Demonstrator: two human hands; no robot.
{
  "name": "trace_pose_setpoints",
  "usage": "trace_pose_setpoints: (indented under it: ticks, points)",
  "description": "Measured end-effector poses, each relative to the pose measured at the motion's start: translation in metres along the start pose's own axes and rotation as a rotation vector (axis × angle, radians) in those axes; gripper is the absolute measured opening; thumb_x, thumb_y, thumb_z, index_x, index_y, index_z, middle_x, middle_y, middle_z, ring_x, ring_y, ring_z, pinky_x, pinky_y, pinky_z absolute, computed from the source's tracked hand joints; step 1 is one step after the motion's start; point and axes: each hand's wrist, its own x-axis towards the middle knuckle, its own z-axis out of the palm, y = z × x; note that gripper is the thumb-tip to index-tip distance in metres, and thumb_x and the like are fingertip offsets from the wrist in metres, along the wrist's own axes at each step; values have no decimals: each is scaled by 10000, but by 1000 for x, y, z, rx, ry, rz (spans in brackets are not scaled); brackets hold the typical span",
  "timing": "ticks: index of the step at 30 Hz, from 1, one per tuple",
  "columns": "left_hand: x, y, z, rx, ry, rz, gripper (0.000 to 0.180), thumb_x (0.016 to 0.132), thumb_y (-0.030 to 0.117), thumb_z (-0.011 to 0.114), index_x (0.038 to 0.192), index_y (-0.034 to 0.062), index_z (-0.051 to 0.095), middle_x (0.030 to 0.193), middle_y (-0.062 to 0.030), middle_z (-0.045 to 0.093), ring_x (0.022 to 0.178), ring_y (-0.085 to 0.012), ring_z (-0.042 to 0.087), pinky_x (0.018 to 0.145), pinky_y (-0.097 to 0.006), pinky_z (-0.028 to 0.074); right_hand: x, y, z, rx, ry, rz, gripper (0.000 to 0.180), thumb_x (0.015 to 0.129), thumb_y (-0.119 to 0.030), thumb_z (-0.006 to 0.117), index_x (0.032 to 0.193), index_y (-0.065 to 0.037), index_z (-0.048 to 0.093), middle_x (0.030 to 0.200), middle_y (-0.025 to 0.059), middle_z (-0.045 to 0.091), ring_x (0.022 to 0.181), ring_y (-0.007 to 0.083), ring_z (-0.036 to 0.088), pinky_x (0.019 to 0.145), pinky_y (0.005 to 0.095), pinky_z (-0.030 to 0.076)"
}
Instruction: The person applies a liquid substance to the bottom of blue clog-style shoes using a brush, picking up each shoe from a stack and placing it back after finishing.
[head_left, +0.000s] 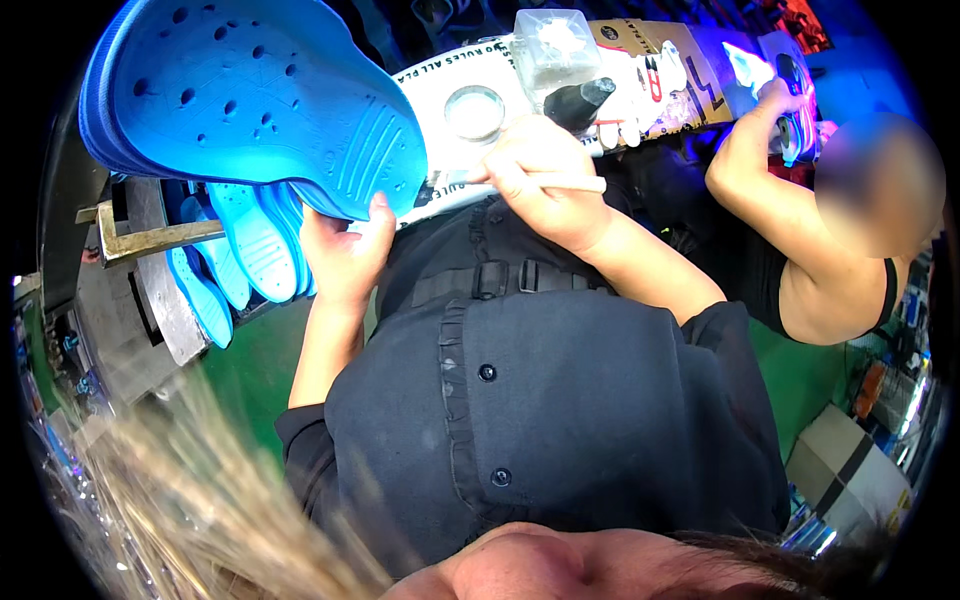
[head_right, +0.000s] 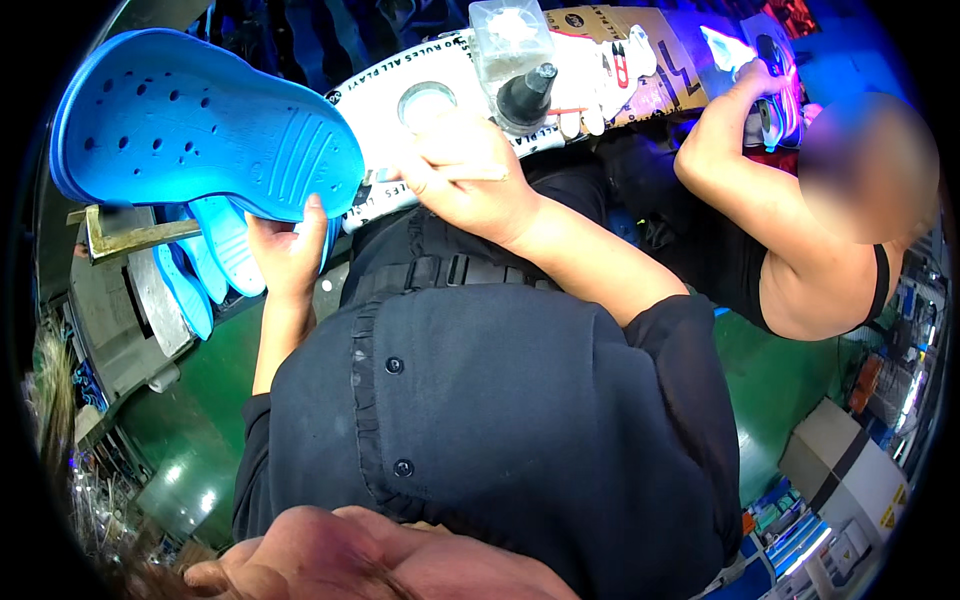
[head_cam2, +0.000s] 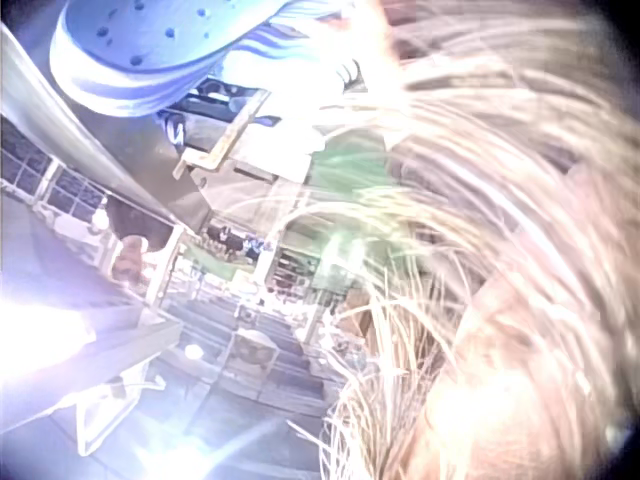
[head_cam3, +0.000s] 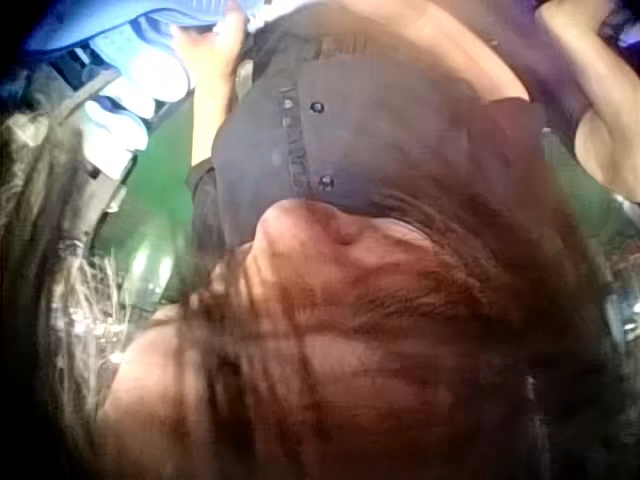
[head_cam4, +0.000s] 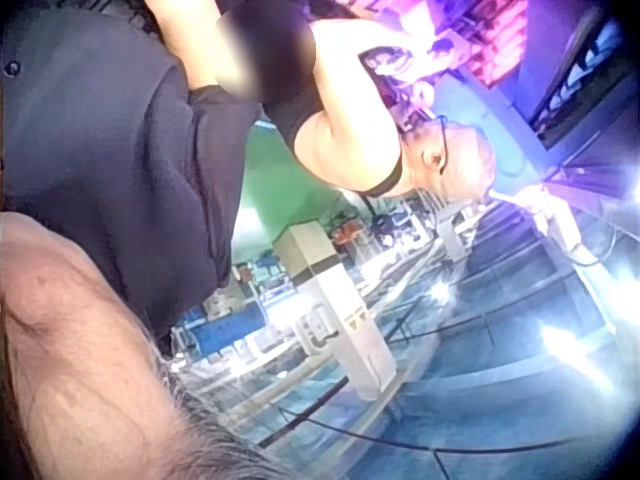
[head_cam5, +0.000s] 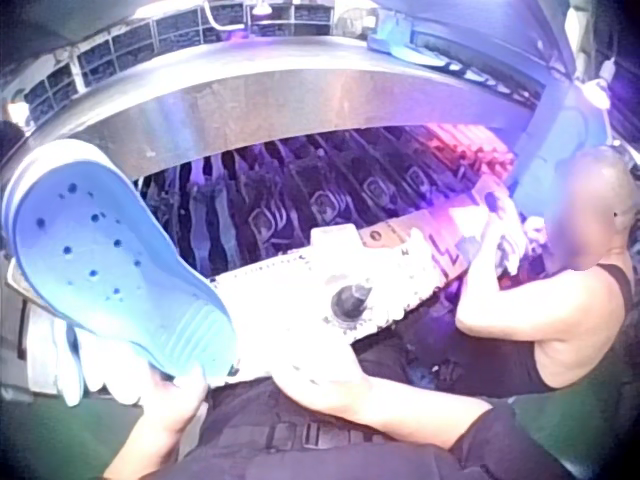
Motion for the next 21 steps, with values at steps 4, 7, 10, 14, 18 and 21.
trace_pose_setpoints:
  ticks: [4, 7, 10, 14, 18, 21]
  points:
    - [-1, 3, 1, 22, -11, -7, 387, 707, -2, 609, 1049, -61, 438, 943, -124, 573, 836, -166, 572, 773, -266, 438, 1, -3, 3, 5, -137, -30, 122, 748, -84, 562, 641, -42, 602, 615, 50, 577, 589, 202, 529, 571, 302, 392]
    - [-1, 2, 1, 24, 4, 28, 383, 700, -9, 614, 1040, -63, 444, 929, -124, 579, 822, -166, 577, 762, -264, 442, -3, 4, 4, -44, -96, -53, 114, 714, -103, 598, 609, -61, 595, 579, 39, 557, 545, 200, 519, 543, 309, 379]
    - [-2, -1, 0, -8, 26, 52, 382, 693, -19, 616, 1034, -63, 449, 927, -125, 582, 816, -165, 579, 757, -266, 445, -1, 3, 5, -30, -57, -60, 109, 703, -104, 607, 602, -66, 592, 572, 36, 544, 545, 197, 511, 549, 310, 373]
    - [-6, -1, 5, -12, 59, 86, 381, 689, -22, 620, 1029, -61, 452, 929, -121, 577, 828, -162, 572, 767, -269, 440, -3, -5, 11, -70, -113, -107, 104, 706, -117, 607, 615, -67, 598, 582, 38, 545, 561, 195, 514, 565, 306, 375]
    - [-5, -6, 5, 5, 106, 197, 382, 681, -21, 623, 1024, -54, 456, 937, -122, 565, 829, -174, 568, 765, -279, 439, -5, -7, 13, -35, -112, -102, 118, 718, -126, 599, 618, -64, 602, 587, 38, 550, 552, 199, 511, 560, 307, 377]
    - [-2, -10, 4, 54, 155, 305, 390, 675, -25, 620, 1027, -48, 452, 943, -126, 559, 832, -189, 570, 764, -287, 440, -5, -6, 11, 24, -99, -95, 147, 738, -138, 594, 616, -56, 602, 583, 42, 551, 537, 204, 505, 551, 309, 378]
